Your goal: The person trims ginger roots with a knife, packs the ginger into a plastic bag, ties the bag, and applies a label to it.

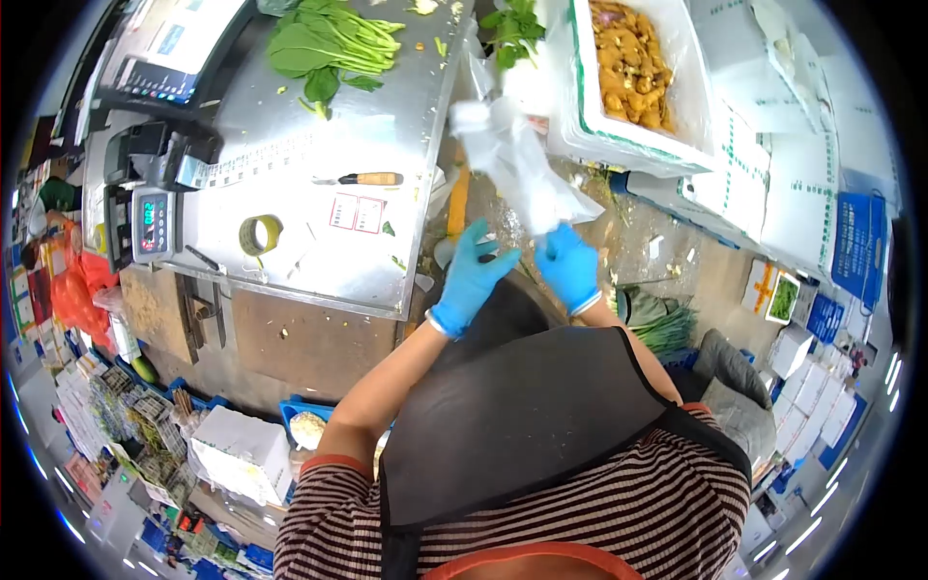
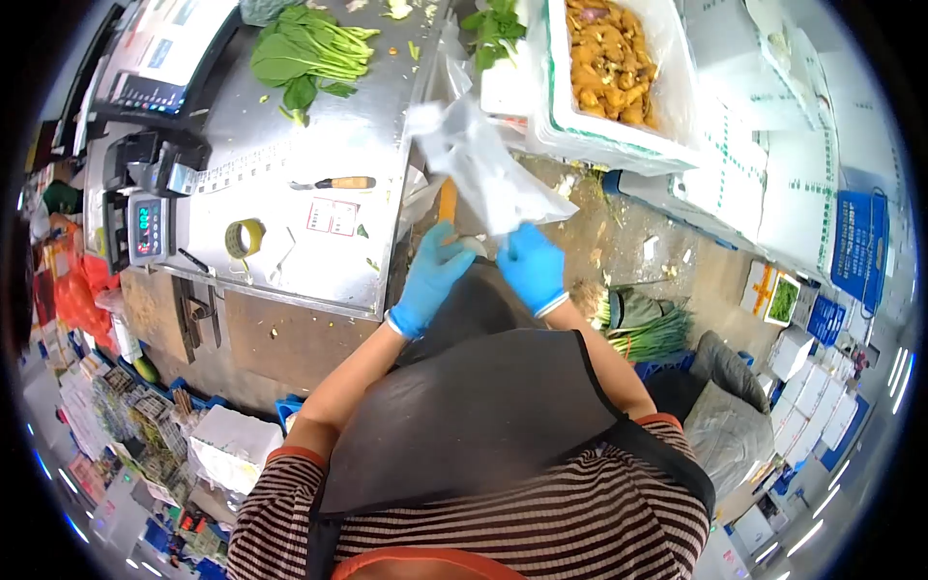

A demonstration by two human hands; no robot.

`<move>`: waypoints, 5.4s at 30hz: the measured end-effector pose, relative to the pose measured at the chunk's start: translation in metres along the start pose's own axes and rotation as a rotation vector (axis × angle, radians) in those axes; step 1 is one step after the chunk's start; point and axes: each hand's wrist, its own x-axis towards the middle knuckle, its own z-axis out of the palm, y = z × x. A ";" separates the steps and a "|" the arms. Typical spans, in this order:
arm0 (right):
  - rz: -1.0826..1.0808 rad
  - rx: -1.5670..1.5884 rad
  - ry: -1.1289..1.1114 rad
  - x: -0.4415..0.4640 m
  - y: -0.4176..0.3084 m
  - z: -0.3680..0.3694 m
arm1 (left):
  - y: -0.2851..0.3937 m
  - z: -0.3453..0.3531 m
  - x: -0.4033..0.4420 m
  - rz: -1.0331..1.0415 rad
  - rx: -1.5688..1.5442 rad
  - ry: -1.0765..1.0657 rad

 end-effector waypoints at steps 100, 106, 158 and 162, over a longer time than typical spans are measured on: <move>0.673 0.972 -0.470 0.407 0.325 -0.173 | 0.238 0.197 0.350 -0.055 0.296 -0.130; 0.557 1.066 -0.485 0.381 0.278 -0.220 | 0.216 0.209 0.380 -0.158 0.302 -0.327; 0.591 0.302 -0.485 0.478 0.388 -0.140 | 0.192 0.231 0.363 -0.177 0.593 -0.228; 0.530 0.849 -0.647 0.467 0.382 -0.176 | 0.207 0.202 0.337 -0.009 0.394 -0.254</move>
